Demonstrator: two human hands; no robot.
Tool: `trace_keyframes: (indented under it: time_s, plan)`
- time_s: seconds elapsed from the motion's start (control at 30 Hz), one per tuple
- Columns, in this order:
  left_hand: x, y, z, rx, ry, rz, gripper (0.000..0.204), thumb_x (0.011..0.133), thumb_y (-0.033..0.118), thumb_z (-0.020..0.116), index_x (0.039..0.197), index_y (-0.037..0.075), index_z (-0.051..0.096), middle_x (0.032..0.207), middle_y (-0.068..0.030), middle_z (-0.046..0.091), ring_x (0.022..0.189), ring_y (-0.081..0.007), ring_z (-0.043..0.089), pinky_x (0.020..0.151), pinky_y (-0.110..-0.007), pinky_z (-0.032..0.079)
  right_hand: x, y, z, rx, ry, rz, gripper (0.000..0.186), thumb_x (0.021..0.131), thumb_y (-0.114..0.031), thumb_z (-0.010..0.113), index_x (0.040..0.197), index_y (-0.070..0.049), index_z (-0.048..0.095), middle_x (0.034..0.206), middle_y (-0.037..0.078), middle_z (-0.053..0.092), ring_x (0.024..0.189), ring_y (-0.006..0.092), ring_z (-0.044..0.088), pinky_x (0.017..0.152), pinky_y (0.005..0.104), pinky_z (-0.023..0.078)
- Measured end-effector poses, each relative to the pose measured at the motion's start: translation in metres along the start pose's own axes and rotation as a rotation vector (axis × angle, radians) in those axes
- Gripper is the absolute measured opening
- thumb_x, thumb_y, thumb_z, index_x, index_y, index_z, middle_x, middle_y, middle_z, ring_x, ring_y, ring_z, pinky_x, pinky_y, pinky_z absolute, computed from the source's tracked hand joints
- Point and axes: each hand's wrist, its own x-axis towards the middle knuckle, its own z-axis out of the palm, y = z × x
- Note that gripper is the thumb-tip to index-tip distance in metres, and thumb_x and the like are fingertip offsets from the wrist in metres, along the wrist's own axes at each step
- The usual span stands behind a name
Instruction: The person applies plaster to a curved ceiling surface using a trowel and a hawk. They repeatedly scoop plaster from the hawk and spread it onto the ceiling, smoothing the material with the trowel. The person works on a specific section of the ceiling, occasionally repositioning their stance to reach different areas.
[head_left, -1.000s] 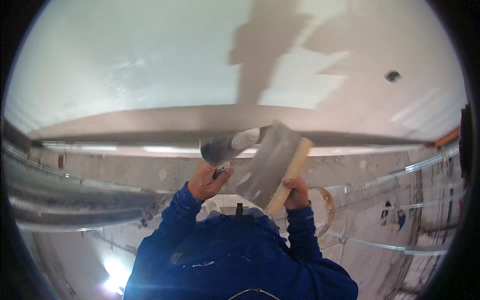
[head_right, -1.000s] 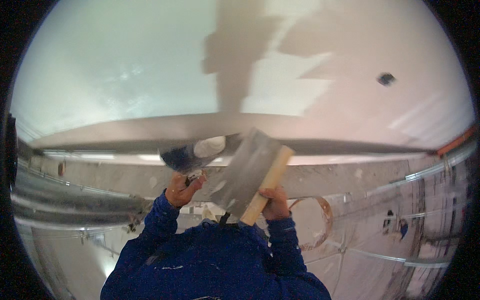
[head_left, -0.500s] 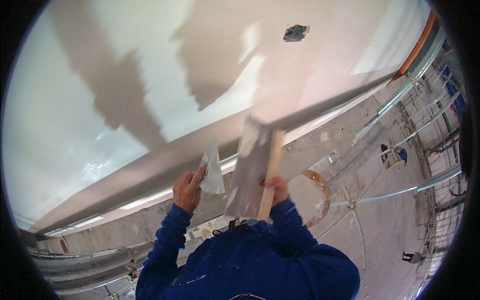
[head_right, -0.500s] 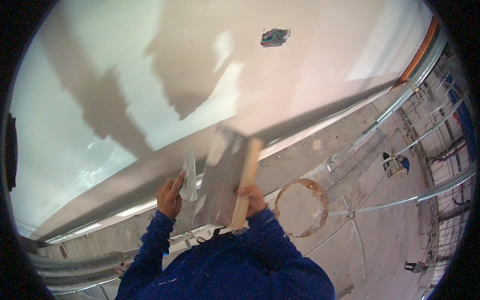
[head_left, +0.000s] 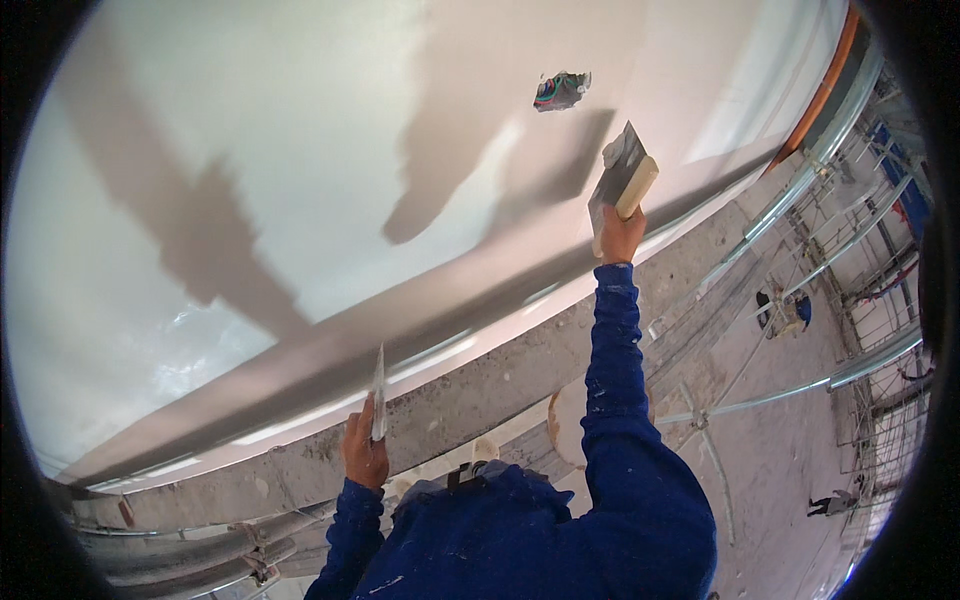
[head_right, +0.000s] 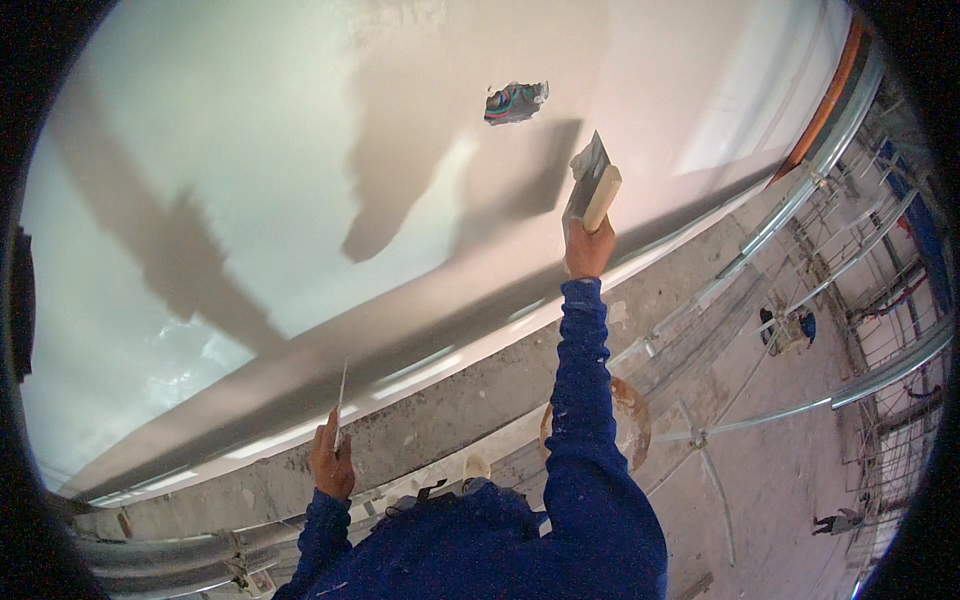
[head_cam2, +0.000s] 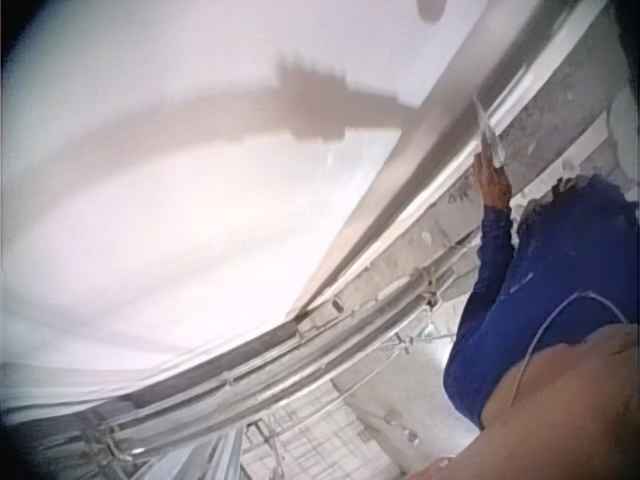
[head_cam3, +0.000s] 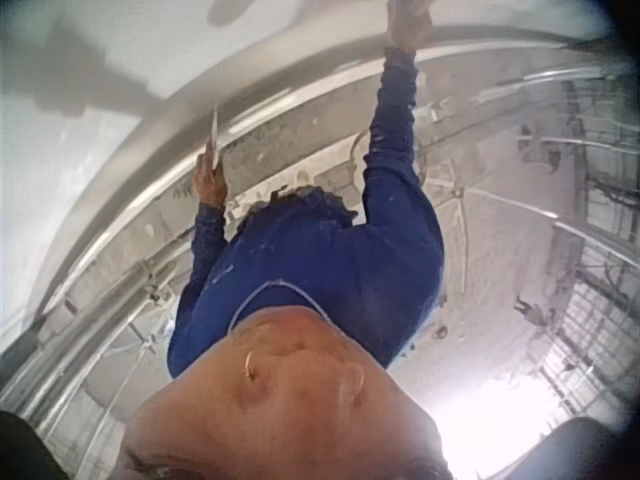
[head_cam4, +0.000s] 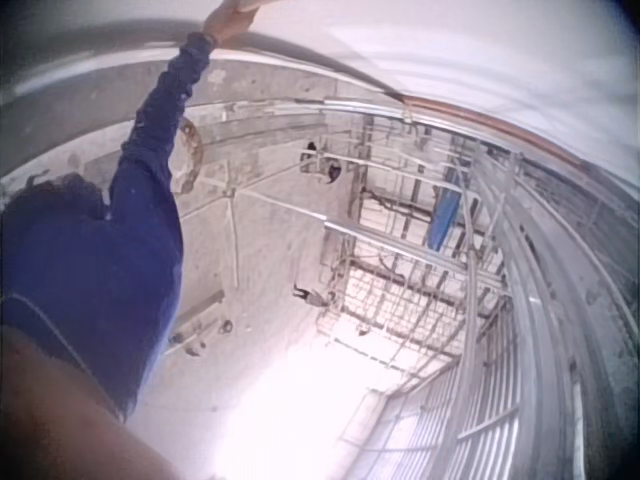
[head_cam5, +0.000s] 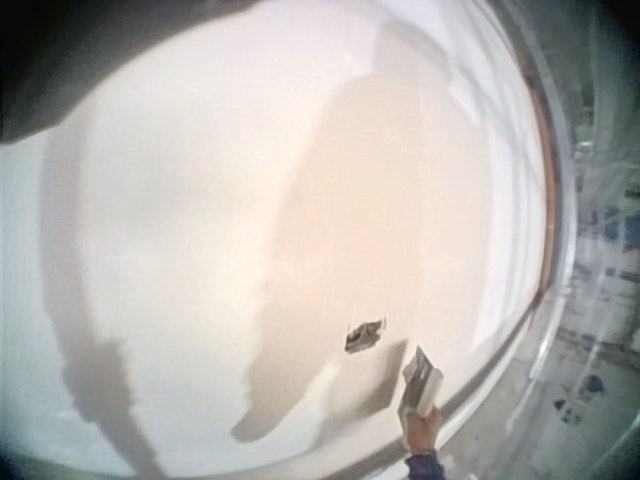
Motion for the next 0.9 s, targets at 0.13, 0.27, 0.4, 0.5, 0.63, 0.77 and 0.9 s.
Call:
trace_keyframes:
  time_s: [0.13,0.27,0.4,0.5,0.63,0.77,0.9]
  plan:
    - [-0.008,-0.008,-0.008,0.025,0.064,-0.018,0.055,0.072,-0.004,0.051,0.125,0.009,0.044,0.084,-0.0173,0.053,0.073,-0.0319,0.054,0.063,-0.035,0.043,0.010,-0.008,0.021,-0.143,0.018,-0.010,0.041,0.068,-0.004,0.053,0.108,0.003,0.051,0.088,0.018,0.061,0.081,0.0293,0.060,0.072,0.0332,0.045]
    - [-0.015,-0.015,-0.028,-0.044,-0.044,-0.206,0.049,0.076,-0.001,0.051,0.124,0.007,0.044,0.091,-0.0193,0.055,0.081,-0.0330,0.056,0.067,-0.037,0.045,0.012,0.005,0.045,-0.130,0.027,-0.063,0.055,0.067,0.001,0.050,0.122,0.000,0.043,0.110,0.020,0.054,0.101,0.0313,0.053,0.085,0.0334,0.041]
    - [-0.028,-0.030,-0.046,-0.076,0.003,-0.189,0.045,0.078,0.002,0.051,0.122,0.007,0.046,0.094,-0.0217,0.056,0.084,-0.0358,0.056,0.069,-0.038,0.045,-0.012,-0.017,0.069,-0.066,0.040,-0.073,0.062,0.065,0.004,0.048,0.126,-0.002,0.039,0.120,0.017,0.047,0.110,0.0288,0.047,0.091,0.0324,0.037]
    - [-0.040,-0.053,-0.058,-0.063,0.049,-0.123,0.043,0.079,0.004,0.051,0.122,0.006,0.046,0.095,-0.0229,0.056,0.081,-0.0367,0.057,0.068,-0.038,0.045,-0.041,-0.044,0.083,-0.054,0.042,-0.102,0.064,0.064,0.006,0.047,0.126,-0.003,0.039,0.120,0.017,0.046,0.109,0.0299,0.047,0.090,0.0341,0.038]
    - [-0.049,-0.068,-0.087,-0.110,0.049,-0.145,0.043,0.079,0.005,0.051,0.121,0.005,0.046,0.094,-0.0234,0.056,0.080,-0.0359,0.057,0.068,-0.038,0.045,-0.094,-0.087,0.113,-0.063,0.048,-0.187,0.068,0.062,0.007,0.046,0.128,-0.005,0.038,0.122,0.019,0.043,0.110,0.0332,0.046,0.089,0.0387,0.039]
    - [-0.065,-0.091,-0.113,-0.232,0.059,-0.197,0.043,0.078,0.003,0.052,0.121,0.004,0.047,0.089,-0.0215,0.056,0.076,-0.0319,0.056,0.066,-0.036,0.044,-0.150,-0.133,0.144,-0.057,0.023,-0.295,0.069,0.062,0.006,0.050,0.129,-0.006,0.037,0.119,0.017,0.045,0.104,0.0319,0.050,0.086,0.0355,0.040]
    - [-0.085,-0.107,-0.139,-0.266,0.092,-0.228,0.042,0.077,0.002,0.053,0.119,0.003,0.049,0.083,-0.0182,0.055,0.071,-0.0280,0.054,0.064,-0.033,0.043,-0.216,-0.189,0.178,-0.056,-0.035,-0.227,0.079,0.059,0.006,0.051,0.133,-0.012,0.031,0.123,0.024,0.038,0.113,0.0395,0.039,0.093,0.0425,0.035]
